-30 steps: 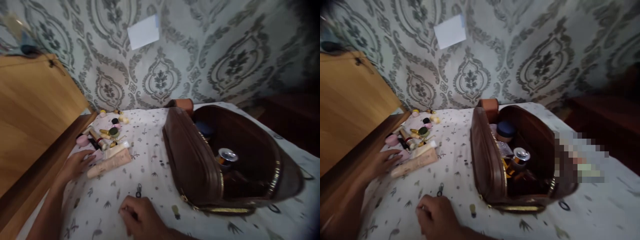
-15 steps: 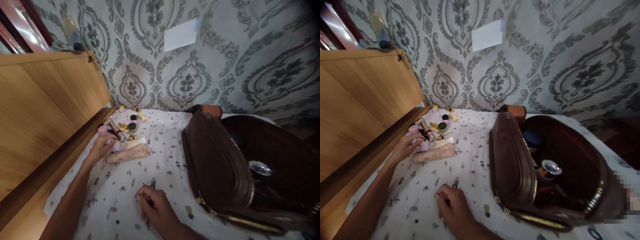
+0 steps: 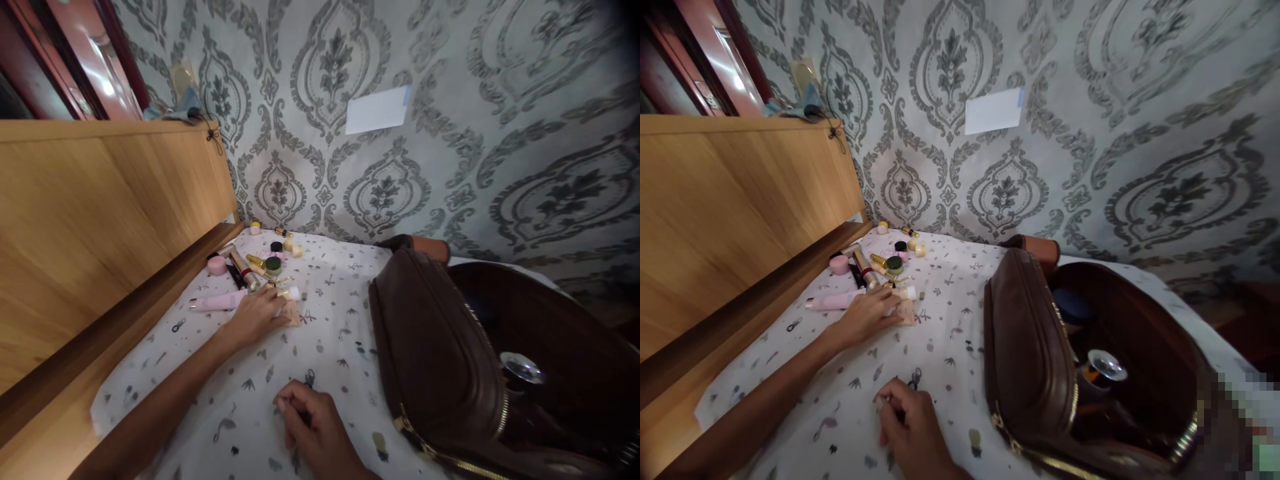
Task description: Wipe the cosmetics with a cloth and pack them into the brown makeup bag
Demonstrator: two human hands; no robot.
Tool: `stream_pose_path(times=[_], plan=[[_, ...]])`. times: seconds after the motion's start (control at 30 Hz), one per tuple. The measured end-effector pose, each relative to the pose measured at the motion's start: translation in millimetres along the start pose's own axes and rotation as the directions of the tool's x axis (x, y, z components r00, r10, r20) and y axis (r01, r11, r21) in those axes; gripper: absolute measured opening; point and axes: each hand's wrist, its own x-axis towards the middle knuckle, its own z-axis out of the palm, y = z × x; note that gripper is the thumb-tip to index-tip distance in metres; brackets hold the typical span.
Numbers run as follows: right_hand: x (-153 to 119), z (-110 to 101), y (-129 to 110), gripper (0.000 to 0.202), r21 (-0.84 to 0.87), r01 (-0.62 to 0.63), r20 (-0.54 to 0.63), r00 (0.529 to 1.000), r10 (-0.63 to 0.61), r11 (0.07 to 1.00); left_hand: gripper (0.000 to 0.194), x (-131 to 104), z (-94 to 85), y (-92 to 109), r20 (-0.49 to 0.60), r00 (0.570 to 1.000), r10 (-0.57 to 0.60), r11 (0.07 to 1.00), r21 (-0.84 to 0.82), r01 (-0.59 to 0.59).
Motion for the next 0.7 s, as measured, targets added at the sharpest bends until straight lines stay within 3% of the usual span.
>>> stream_pose_path(times=[0.13, 0.33, 0.47, 0.57, 0.63, 0.7], plan=[[0, 0, 3, 0.033, 0.016, 0.014, -0.009, 1.0, -0.013, 1.0, 0.037, -6, 3.5, 1, 0.027, 1.0, -0.014, 0.999, 0.03, 0.013], [0, -1, 1, 0.032, -0.013, 0.018, 0.023, 1.0, -0.018, 1.0, 0.028, -10, 0.5, 5, 0.099, 0.991, 0.09, 0.996, 0.009, -0.091], [-1, -1, 0, 0.034, -0.02, 0.007, 0.027, 1.0, -0.007, 1.0, 0.026, -14, 1.7, 2, 0.072, 0.99, 0.123, 0.989, -0.094, -0.116], [-1, -2, 0, 0.035, -0.007, 0.005, 0.034, 0.999, -0.004, 1.0, 0.021, -13, -1.3, -17, -0.046, 0.995, 0.087, 0.947, -0.307, -0.097], [-1, -2, 0, 0.035, -0.014, 0.013, 0.03, 0.999, -0.013, 1.0, 0.022, -10, -7.1, -42, -0.179, 0.983, -0.03, 0.898, -0.436, -0.052], [-1, -2, 0, 0.036, -0.024, 0.009, 0.033, 0.999, -0.008, 1.0, 0.028, -6, -14.6, -74, -0.262, 0.955, -0.137, 0.888, -0.46, 0.001]])
